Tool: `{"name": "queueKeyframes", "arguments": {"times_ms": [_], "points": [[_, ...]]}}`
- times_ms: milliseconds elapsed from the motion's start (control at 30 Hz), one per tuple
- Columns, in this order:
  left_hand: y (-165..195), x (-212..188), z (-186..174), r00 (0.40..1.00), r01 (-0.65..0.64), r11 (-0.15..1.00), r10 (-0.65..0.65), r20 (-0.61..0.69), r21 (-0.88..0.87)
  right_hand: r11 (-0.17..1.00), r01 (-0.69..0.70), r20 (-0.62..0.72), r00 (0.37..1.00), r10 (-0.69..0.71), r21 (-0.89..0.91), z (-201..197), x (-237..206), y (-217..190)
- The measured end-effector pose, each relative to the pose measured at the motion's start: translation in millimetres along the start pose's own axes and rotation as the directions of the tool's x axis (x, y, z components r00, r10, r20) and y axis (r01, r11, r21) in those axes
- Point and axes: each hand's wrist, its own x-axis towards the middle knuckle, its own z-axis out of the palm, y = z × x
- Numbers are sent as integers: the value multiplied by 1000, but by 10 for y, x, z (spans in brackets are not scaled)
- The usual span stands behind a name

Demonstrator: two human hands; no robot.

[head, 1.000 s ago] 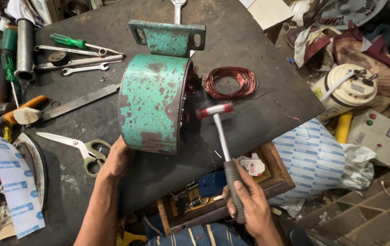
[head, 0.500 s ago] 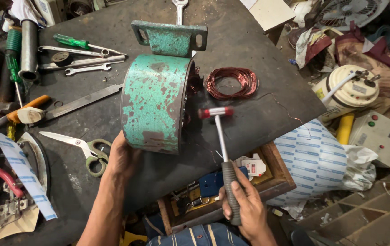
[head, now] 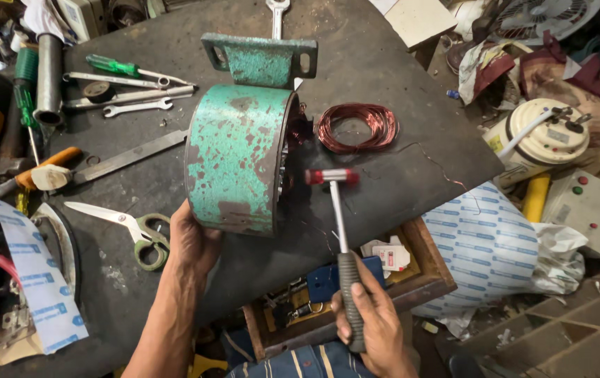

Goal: The person winds copper wire into the slots of a motor stator, using a rubber mallet to tap the coils into place. They rotate the stator and continue inserting and seating additional coils by hand.

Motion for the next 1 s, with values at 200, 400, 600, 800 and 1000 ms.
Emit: {"name": "queueKeyframes", "arguments": {"times_ms": [200, 400, 600, 800, 1000], "points": [[-31, 61, -107, 996, -19, 999, 23, 90, -44, 999, -14, -4, 1000, 14, -37, -55, -22, 36], [-37, 54, -79, 1000, -11, 999, 10, 27, 31, 999, 38, 49, 998, -37, -18, -110, -48, 114], [-112, 56, -58, 998, -27, 997, 31, -49, 78, 998, 50, 17, 999, -50, -23, -111, -59, 180], [-235, 106, -193, 996, -87, 992, 89, -21, 93, 997, 68, 14, 998, -68, -33, -61, -32, 182], [-245, 119, -234, 996, -89, 991, 89, 5, 96, 997, 32, 19, 999, -31, -66, 5, 38, 98]]}}
